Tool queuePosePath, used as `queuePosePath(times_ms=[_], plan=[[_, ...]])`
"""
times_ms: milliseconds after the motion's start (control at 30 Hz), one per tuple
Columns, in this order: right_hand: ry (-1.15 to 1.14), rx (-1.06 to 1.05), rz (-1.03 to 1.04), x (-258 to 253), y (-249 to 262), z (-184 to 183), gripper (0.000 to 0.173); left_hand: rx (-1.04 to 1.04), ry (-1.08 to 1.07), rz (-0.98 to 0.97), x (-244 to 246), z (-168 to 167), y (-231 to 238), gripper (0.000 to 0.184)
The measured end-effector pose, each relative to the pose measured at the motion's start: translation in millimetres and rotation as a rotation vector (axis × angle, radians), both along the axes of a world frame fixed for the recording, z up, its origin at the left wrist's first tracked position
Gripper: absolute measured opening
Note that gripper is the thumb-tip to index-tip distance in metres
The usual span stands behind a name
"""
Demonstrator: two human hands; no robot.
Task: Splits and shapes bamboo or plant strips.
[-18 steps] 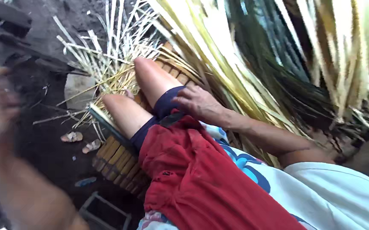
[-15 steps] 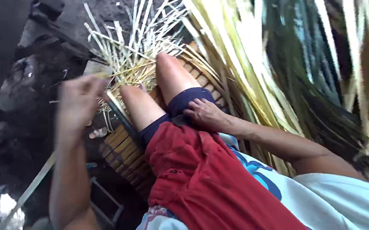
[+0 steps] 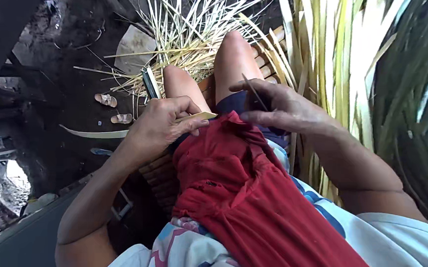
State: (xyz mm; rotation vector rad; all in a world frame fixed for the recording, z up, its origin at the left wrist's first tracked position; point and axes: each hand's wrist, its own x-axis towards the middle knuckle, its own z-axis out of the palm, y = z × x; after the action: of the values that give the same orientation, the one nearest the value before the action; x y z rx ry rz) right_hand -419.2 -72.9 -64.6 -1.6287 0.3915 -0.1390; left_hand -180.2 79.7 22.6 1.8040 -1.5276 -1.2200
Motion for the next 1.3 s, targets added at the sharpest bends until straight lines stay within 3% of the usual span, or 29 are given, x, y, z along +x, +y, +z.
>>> queuePosePath(times_ms=[200, 267, 433, 733, 1300], plan=[[0.124, -0.094, 0.256, 6, -11, 40, 0.031, 0.026, 0.037, 0.013, -12, 4, -2, 0.010], [0.158, -0.028, 0.310, 6, -15, 48, 0.020, 0.016, 0.040, -0.001, -14, 5, -2, 0.010], [-0.012, 0.231, 0.337, 4, -5, 55, 0.024, -0.011, 0.037, -0.022, -15, 6, -4, 0.010], [-0.081, 0.072, 0.376, 10, -5, 57, 0.016, -0.016, 0.036, -0.006, -13, 5, -4, 0.012], [-0.033, 0.103, 0.483, 24, -8, 64, 0.012, -0.072, 0.183, 0.031, -9, -1, 3, 0.008]])
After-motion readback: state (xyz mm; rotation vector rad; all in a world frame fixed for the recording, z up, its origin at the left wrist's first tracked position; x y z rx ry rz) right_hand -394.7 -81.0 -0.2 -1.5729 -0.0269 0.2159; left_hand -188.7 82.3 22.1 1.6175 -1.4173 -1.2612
